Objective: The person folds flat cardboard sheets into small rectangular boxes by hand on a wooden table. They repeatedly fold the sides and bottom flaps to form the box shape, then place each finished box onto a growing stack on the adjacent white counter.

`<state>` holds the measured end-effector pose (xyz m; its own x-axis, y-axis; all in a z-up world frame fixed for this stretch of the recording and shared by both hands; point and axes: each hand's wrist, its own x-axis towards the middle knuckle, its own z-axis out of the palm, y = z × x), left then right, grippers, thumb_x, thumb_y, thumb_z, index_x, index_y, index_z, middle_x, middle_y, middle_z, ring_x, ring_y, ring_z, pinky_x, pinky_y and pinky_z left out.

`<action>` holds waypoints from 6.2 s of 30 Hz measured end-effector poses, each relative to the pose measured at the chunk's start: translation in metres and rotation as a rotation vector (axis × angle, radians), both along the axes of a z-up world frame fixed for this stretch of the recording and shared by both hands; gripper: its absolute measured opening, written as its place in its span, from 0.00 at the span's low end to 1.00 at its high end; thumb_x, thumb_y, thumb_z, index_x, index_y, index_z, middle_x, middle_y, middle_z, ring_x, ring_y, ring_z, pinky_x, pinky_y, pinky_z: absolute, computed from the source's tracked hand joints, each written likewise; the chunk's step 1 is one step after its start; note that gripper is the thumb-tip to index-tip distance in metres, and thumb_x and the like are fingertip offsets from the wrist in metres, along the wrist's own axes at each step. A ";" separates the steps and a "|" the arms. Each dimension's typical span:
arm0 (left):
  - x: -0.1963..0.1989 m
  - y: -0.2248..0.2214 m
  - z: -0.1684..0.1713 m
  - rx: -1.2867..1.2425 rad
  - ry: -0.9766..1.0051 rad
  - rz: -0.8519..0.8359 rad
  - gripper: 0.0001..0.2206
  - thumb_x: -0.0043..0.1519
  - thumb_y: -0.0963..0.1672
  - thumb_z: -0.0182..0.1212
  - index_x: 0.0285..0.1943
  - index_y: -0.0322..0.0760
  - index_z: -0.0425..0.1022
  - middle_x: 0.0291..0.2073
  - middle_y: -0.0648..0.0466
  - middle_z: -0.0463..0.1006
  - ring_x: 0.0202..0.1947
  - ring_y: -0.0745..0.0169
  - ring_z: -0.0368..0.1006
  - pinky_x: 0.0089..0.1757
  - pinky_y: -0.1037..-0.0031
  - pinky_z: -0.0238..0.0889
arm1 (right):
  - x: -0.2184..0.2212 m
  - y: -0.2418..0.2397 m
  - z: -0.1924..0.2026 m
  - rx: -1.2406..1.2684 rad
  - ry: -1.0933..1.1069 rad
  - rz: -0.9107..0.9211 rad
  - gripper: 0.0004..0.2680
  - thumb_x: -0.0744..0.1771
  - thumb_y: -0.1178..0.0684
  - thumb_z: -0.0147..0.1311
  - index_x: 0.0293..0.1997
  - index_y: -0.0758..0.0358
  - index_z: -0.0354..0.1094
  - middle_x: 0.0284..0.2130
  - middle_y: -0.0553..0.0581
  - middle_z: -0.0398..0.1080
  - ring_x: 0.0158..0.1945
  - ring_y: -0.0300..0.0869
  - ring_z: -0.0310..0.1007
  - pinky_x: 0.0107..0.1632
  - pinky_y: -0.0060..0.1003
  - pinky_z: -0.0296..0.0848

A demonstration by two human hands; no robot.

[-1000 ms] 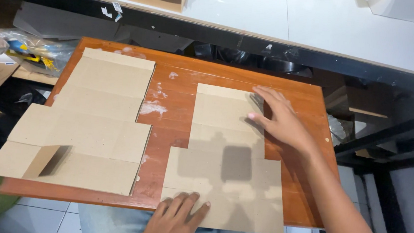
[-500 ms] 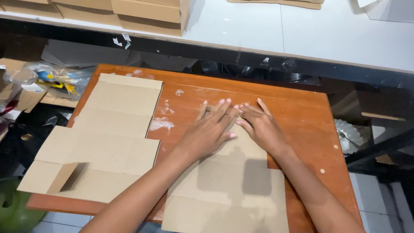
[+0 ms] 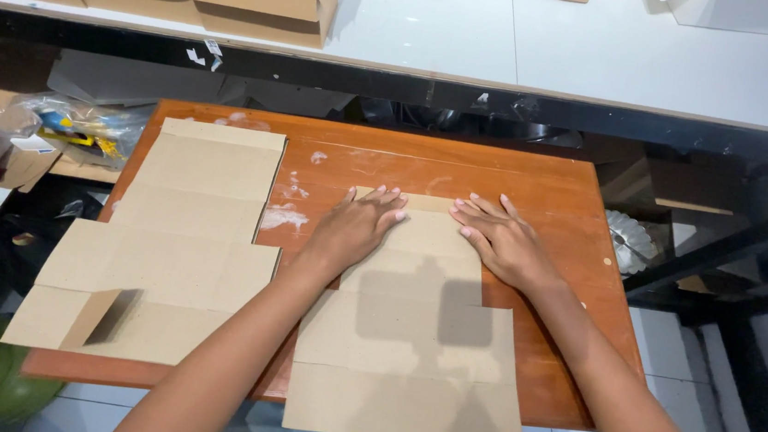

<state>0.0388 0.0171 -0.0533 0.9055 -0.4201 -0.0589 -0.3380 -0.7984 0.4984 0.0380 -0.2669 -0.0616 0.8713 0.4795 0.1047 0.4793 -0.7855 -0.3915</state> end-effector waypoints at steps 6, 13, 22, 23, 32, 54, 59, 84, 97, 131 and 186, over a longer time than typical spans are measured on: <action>0.029 0.006 -0.029 0.053 -0.360 0.132 0.05 0.63 0.49 0.63 0.37 0.55 0.82 0.32 0.65 0.85 0.42 0.59 0.82 0.52 0.63 0.69 | 0.019 0.008 -0.040 0.194 -0.106 -0.130 0.09 0.71 0.46 0.53 0.48 0.50 0.80 0.52 0.50 0.78 0.67 0.47 0.69 0.73 0.55 0.57; 0.034 -0.004 -0.027 -0.135 -0.092 0.165 0.15 0.60 0.45 0.68 0.53 0.54 0.70 0.44 0.54 0.68 0.54 0.41 0.69 0.52 0.55 0.65 | 0.013 0.009 -0.041 0.130 -0.260 -0.069 0.08 0.69 0.46 0.55 0.47 0.50 0.80 0.51 0.50 0.79 0.64 0.49 0.72 0.68 0.52 0.65; -0.017 -0.009 0.066 -0.181 -0.159 -0.103 0.05 0.55 0.42 0.69 0.33 0.40 0.76 0.30 0.48 0.79 0.41 0.37 0.78 0.42 0.52 0.71 | -0.013 0.002 0.003 0.567 -0.568 -0.082 0.11 0.66 0.44 0.65 0.48 0.58 0.78 0.45 0.53 0.78 0.52 0.50 0.75 0.56 0.41 0.67; -0.027 -0.010 0.071 -0.201 -0.145 -0.108 0.05 0.56 0.42 0.67 0.33 0.40 0.74 0.29 0.49 0.78 0.39 0.39 0.77 0.41 0.53 0.70 | -0.017 0.004 0.008 0.550 -0.593 -0.056 0.15 0.65 0.43 0.66 0.52 0.58 0.76 0.51 0.56 0.74 0.55 0.52 0.71 0.59 0.42 0.66; -0.072 -0.005 0.066 0.027 -0.210 -0.168 0.06 0.63 0.46 0.59 0.42 0.42 0.72 0.35 0.52 0.76 0.42 0.47 0.78 0.42 0.58 0.74 | -0.058 0.004 0.033 0.279 -0.515 0.158 0.02 0.63 0.61 0.66 0.33 0.62 0.77 0.31 0.52 0.78 0.35 0.49 0.77 0.42 0.41 0.72; -0.119 -0.019 0.008 0.110 0.044 -0.048 0.34 0.70 0.57 0.38 0.83 0.41 0.42 0.81 0.41 0.40 0.81 0.45 0.30 0.69 0.43 0.14 | -0.104 0.044 0.084 -0.007 0.260 0.057 0.13 0.65 0.51 0.59 0.55 0.57 0.77 0.56 0.58 0.75 0.64 0.55 0.71 0.66 0.53 0.68; -0.120 -0.020 0.005 0.121 0.048 -0.049 0.36 0.70 0.56 0.40 0.83 0.38 0.40 0.81 0.41 0.39 0.81 0.45 0.30 0.69 0.43 0.13 | -0.096 0.069 0.031 -0.084 0.116 0.051 0.22 0.71 0.42 0.38 0.75 0.58 0.52 0.75 0.59 0.48 0.78 0.54 0.42 0.75 0.57 0.36; -0.140 0.004 0.031 0.160 0.094 0.088 0.32 0.72 0.53 0.27 0.82 0.33 0.39 0.81 0.42 0.38 0.80 0.47 0.30 0.67 0.39 0.06 | -0.101 0.088 0.022 -0.386 0.194 0.029 0.32 0.70 0.26 0.24 0.80 0.55 0.32 0.79 0.53 0.32 0.81 0.46 0.26 0.76 0.51 0.21; -0.138 0.001 0.018 0.127 0.041 0.096 0.31 0.72 0.53 0.24 0.82 0.33 0.43 0.80 0.42 0.42 0.80 0.48 0.33 0.68 0.39 0.12 | -0.100 0.096 0.021 -0.441 0.160 -0.033 0.30 0.71 0.33 0.25 0.80 0.62 0.28 0.79 0.62 0.28 0.81 0.50 0.24 0.76 0.53 0.19; -0.240 0.029 -0.066 -0.059 -0.505 0.141 0.46 0.46 0.60 0.76 0.75 0.54 0.62 0.77 0.42 0.49 0.77 0.35 0.38 0.67 0.43 0.30 | 0.001 0.071 0.007 -0.202 -0.715 0.132 0.10 0.71 0.58 0.50 0.59 0.60 0.70 0.46 0.59 0.66 0.41 0.52 0.62 0.43 0.45 0.57; -0.198 0.009 -0.043 0.119 -0.428 0.313 0.33 0.70 0.57 0.43 0.83 0.47 0.46 0.77 0.27 0.40 0.78 0.28 0.34 0.69 0.45 0.33 | -0.187 0.091 -0.007 0.028 -0.316 0.163 0.19 0.63 0.68 0.49 0.57 0.50 0.70 0.64 0.47 0.66 0.66 0.45 0.64 0.65 0.50 0.56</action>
<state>-0.1592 0.0259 -0.0968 0.9400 -0.1397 0.3113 -0.2279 -0.9360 0.2682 -0.1492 -0.1761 -0.0687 0.7060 0.6027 0.3719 0.6983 -0.6799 -0.2240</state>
